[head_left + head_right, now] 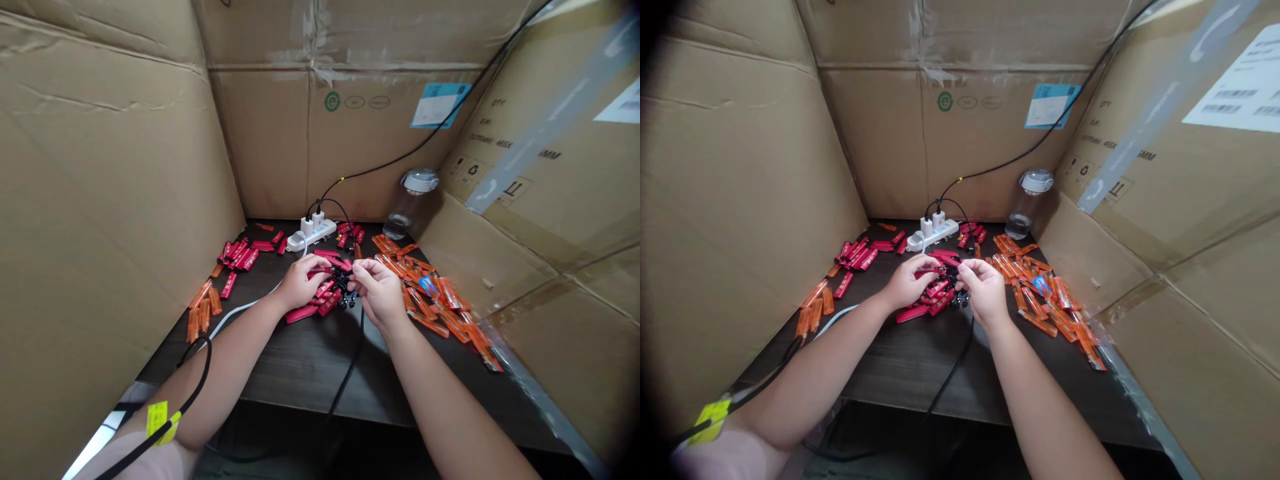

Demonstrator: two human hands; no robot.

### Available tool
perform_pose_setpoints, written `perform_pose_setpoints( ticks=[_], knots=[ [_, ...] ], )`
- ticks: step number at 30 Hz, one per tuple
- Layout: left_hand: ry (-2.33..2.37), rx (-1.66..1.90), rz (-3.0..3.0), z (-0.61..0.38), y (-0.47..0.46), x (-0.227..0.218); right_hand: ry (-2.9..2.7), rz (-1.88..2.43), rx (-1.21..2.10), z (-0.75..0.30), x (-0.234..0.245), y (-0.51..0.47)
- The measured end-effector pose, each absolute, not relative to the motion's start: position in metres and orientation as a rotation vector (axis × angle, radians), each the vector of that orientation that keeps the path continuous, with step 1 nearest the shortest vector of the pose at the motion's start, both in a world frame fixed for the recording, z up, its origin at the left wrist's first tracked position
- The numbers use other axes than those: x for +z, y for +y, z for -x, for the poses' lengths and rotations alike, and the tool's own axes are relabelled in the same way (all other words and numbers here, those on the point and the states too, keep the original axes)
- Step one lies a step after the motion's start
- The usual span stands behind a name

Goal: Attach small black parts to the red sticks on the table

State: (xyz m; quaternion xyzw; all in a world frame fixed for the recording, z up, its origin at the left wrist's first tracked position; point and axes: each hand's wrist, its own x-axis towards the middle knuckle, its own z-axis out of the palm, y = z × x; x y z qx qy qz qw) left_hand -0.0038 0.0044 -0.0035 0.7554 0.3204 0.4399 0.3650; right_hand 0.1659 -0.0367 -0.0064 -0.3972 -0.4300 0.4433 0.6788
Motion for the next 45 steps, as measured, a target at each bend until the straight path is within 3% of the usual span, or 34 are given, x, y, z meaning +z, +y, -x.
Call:
perform_pose_setpoints(
  ticks=[6, 19, 24, 30, 45],
  knots=[
    [1.131, 1.011, -2.422, 0.01, 0.021, -0.019, -0.764, 1.032, 0.993, -0.168, -0.025, -0.009],
    [1.093, 1.035, -2.507, 0.013, 0.026, -0.024, -0.949, 1.238, 0.798, -0.175, -0.028, -0.01],
    [1.575, 1.135, -2.397, 0.048, 0.041, -0.005, -1.001, 1.247, 0.702, -0.178, -0.027, -0.015],
    [2.342, 0.525, -2.087, 0.095, 0.057, 0.006, -1.101, 1.286, 0.641, -0.176, -0.03, -0.016],
    [2.317, 0.218, -2.074, 0.083, 0.068, -0.009, -1.277, 1.386, 0.443, -0.177, -0.042, -0.011]
  ],
)
